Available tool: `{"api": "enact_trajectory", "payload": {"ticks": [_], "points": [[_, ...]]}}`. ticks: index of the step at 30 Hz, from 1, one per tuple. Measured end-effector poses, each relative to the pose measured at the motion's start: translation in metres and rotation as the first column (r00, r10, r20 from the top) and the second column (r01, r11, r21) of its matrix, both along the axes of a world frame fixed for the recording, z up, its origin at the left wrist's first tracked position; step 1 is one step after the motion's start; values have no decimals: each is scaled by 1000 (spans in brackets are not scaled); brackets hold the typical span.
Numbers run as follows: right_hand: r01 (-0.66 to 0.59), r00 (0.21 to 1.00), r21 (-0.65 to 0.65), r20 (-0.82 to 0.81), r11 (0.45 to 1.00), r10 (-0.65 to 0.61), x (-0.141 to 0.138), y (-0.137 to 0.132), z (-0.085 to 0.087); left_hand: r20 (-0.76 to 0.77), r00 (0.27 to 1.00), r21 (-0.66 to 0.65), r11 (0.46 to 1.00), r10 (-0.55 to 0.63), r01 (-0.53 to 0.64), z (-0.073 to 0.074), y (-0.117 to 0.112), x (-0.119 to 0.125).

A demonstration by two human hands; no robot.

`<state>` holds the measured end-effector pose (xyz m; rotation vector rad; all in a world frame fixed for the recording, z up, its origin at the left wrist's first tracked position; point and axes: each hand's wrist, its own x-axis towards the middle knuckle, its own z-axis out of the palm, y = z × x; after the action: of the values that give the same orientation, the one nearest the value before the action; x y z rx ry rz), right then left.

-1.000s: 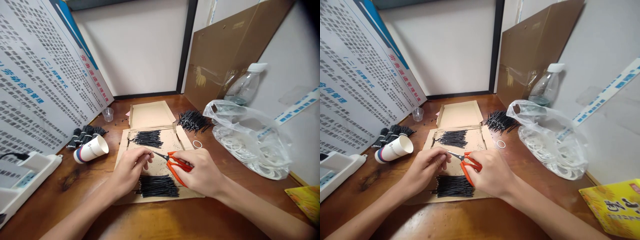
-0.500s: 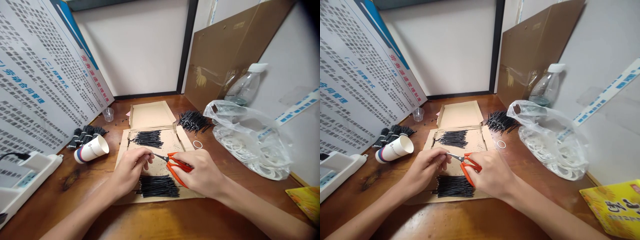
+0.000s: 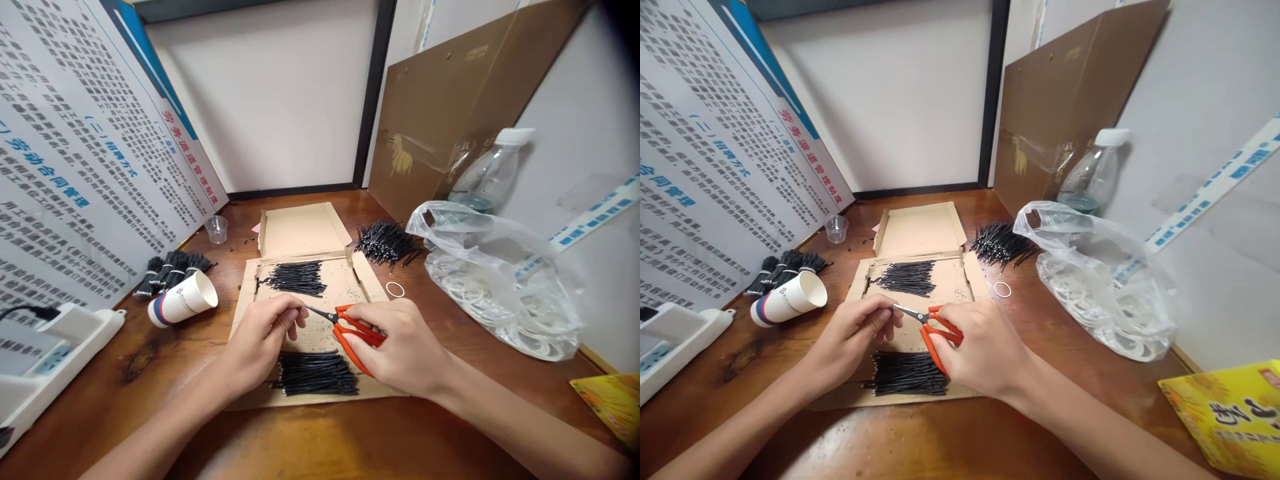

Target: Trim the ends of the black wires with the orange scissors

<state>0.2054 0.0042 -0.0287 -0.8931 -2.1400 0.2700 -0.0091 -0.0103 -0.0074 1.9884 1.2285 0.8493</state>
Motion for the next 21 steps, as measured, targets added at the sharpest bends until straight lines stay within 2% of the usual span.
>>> {"api": "enact_trajectory", "payload": {"ticks": [13,18,21], "points": [[5,1000,-4,9,1000,-4,0,1,1,-52,999,-14,1000,0,-1,2,-2,1],[-2,1000,-5,5,1000,2,1,-1,-1,45,999,-68,998,20,-17,-2,1,2],[-11,1000,-7,-4,1000,11,1,-1,-2,48,999,-48,999,13,-10,-3,1,2]]}}
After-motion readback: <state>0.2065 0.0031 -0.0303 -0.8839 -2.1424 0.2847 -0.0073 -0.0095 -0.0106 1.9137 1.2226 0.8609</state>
